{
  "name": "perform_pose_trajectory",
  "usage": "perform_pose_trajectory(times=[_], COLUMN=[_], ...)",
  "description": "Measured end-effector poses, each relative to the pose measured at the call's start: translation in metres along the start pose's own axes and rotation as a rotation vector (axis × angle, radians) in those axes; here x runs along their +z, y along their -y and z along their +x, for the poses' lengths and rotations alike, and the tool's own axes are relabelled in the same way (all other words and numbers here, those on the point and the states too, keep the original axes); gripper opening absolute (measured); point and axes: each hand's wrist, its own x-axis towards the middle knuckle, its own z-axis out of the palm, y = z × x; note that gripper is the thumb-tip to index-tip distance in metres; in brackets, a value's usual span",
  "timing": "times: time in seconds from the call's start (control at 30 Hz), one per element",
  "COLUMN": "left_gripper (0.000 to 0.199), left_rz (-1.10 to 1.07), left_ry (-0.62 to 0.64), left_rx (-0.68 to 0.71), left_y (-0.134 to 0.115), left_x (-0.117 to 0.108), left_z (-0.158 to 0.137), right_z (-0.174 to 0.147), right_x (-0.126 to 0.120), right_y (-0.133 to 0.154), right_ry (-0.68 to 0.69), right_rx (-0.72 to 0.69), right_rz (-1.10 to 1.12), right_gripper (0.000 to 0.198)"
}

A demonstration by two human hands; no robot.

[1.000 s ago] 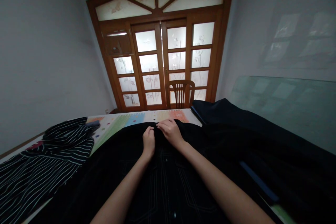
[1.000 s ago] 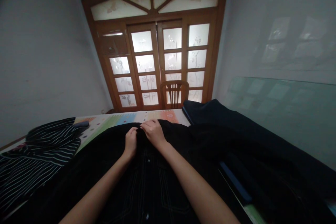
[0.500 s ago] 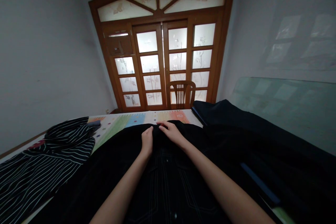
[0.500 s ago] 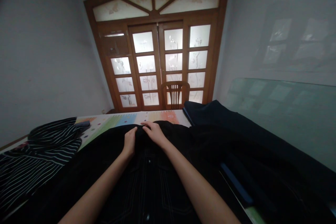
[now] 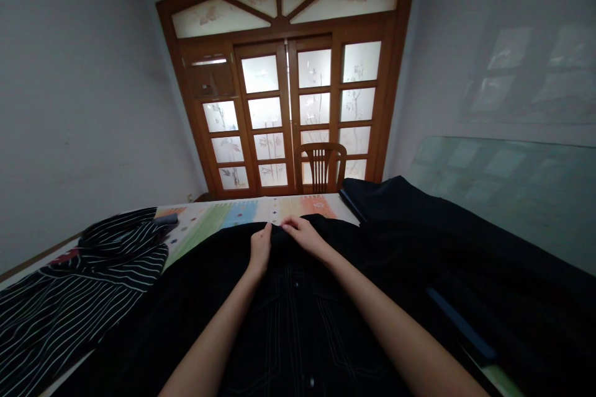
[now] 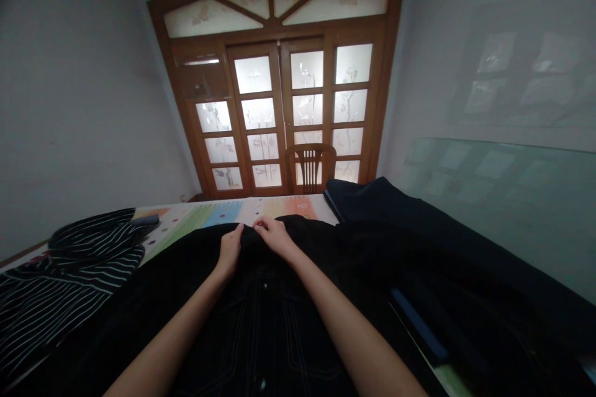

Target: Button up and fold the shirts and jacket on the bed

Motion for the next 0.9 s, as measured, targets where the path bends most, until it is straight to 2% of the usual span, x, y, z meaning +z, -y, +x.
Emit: perform_pose_trajectory(times=[0.1,0.23,0.47,0.7,0.9], left_gripper=[0.037,0.036,0.032,0.032,0.031], left_rz=[-0.035,-0.086,-0.113,-0.009,0.152], left_ry=[-0.066,-0.172,-0.218,-0.237,-0.226], left_rx=[-0.017,-0.066,-0.099,0.020,0.228], left_y=[0.002,0.004,0.000,-0.003,-0.013], left_x=[-0.004,-0.007,-0.005,-0.001,0.000], left_z=[0.006,0.011,0.008,0.004,-0.006], right_z=[-0.002,-0.008,-0.017,-0.018,-0.020], right_x=[-0.005,-0.014,-0.011,-0.010,-0.013], right_y=[0.000,-0.014,-0.038,-0.037,-0.032], right_ry=[-0.112,-0.223,-0.158,-0.235,-0.272], right_rx=[-0.018,-0.008,-0.034,0.135,0.183], right_rz=[-0.096,-0.245,-0.459,-0.651,-0.752], right_gripper=[0.022,0.035,0.046,0.040,0.035])
